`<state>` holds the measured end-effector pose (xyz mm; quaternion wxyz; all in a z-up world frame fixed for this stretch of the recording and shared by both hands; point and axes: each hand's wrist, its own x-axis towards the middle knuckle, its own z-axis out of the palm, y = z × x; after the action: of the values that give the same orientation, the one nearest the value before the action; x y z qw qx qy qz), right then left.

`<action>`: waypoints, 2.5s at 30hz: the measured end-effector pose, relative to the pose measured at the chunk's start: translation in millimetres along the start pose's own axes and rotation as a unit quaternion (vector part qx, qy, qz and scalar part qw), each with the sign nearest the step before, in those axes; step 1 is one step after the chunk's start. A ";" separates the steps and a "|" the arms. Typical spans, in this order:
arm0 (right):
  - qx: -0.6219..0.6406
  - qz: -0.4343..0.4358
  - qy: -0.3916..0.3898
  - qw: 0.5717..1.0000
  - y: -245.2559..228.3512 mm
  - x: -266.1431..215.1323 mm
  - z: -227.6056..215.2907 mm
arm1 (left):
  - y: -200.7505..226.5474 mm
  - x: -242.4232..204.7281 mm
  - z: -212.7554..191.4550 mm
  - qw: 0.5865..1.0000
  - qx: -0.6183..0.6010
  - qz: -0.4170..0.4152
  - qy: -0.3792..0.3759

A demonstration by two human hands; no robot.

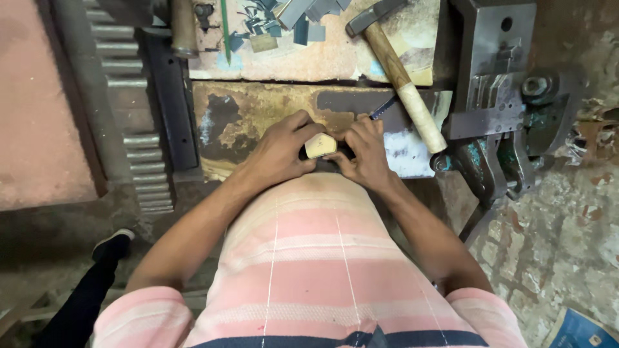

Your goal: The person repeatedly places small metal pieces into a manual press, operates the lever to cut or shape them, removes the pieces, and uses a hammer and file to refine edges. The process is repeated multiple times on similar metal pieces.

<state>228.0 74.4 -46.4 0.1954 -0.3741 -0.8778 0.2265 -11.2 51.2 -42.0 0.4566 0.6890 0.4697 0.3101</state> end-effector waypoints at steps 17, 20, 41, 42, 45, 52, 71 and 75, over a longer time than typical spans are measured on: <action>0.103 0.098 0.026 0.990 -34.1 0.0 -22.6 | 8.6 -22.2 17.0 0.980 0.094 0.095 0.147; 0.123 0.018 0.028 0.992 -6.0 18.8 -32.1 | -4.9 -13.3 19.2 0.980 0.042 0.116 0.153; -0.022 0.243 -0.056 0.968 -86.8 19.2 -47.7 | -31.3 -10.6 23.6 0.960 0.143 0.115 0.209; -0.017 0.228 -0.028 0.973 -92.6 25.4 -48.5 | -32.6 -10.4 23.1 0.961 0.137 0.115 0.212; -0.079 0.185 -0.050 0.978 -109.1 22.5 -51.0 | -29.3 -20.8 28.8 0.963 0.127 0.111 0.211; -0.181 0.176 -0.117 0.961 -70.8 -5.3 -38.0 | -21.6 -16.7 21.8 0.958 0.134 0.119 0.226; 0.349 0.364 0.007 0.863 -41.4 31.5 -57.1 | 15.3 -18.0 27.0 0.917 -0.372 -0.067 0.130; 0.419 0.356 -0.012 0.835 -36.9 31.5 -62.5 | 13.8 -16.8 24.0 0.919 -0.361 -0.079 0.141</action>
<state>218.7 90.9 30.4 0.2289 -0.5402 -0.5075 0.6310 8.2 25.5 -38.6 0.6263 0.3874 0.4384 0.5153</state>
